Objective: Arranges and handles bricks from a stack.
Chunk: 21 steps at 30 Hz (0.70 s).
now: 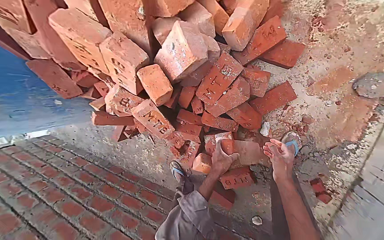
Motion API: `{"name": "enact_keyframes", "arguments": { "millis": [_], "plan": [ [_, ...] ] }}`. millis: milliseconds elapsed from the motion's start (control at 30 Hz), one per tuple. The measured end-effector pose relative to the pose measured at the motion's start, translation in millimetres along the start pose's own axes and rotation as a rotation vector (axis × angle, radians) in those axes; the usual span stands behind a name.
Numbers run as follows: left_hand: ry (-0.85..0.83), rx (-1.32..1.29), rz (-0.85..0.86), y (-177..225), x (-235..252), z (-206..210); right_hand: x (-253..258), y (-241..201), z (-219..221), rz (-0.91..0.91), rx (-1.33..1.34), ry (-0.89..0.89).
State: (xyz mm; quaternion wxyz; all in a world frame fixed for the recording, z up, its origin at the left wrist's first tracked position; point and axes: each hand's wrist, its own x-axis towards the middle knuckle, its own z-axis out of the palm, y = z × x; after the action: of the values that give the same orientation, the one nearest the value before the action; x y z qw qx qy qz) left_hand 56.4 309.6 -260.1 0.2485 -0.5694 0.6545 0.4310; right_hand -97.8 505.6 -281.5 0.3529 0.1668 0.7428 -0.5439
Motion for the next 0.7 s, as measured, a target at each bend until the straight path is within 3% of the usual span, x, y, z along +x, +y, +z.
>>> {"name": "enact_keyframes", "arguments": {
  "millis": [67,200,267,367,433,467,500,567,633,700],
  "plan": [
    [0.015,-0.116,0.005,-6,-28,-94,7,14,11,0.012,-0.01,-0.06],
    [0.189,-0.133,0.156,34,-97,-342,22,29,37,-0.032,-0.102,-0.14],
    [0.447,0.001,0.201,68,-131,-482,20,31,57,-0.056,-0.169,-0.187],
    [0.94,0.276,0.173,132,-159,-659,17,33,70,-0.056,-0.211,-0.215],
    [1.206,0.453,0.145,159,-153,-757,12,41,75,-0.03,-0.221,-0.241],
    [1.292,0.495,0.143,171,-149,-783,9,44,73,-0.02,-0.215,-0.252],
    [1.332,0.45,0.207,190,-143,-789,11,44,76,-0.02,-0.196,-0.25],
    [1.237,0.267,0.422,222,-128,-739,13,41,79,-0.027,-0.162,-0.247],
    [0.956,0.332,0.567,229,-105,-642,5,36,85,-0.018,-0.15,-0.264],
    [0.575,0.492,0.636,214,-66,-517,-5,24,83,0.008,-0.159,-0.228]
  ]
}}
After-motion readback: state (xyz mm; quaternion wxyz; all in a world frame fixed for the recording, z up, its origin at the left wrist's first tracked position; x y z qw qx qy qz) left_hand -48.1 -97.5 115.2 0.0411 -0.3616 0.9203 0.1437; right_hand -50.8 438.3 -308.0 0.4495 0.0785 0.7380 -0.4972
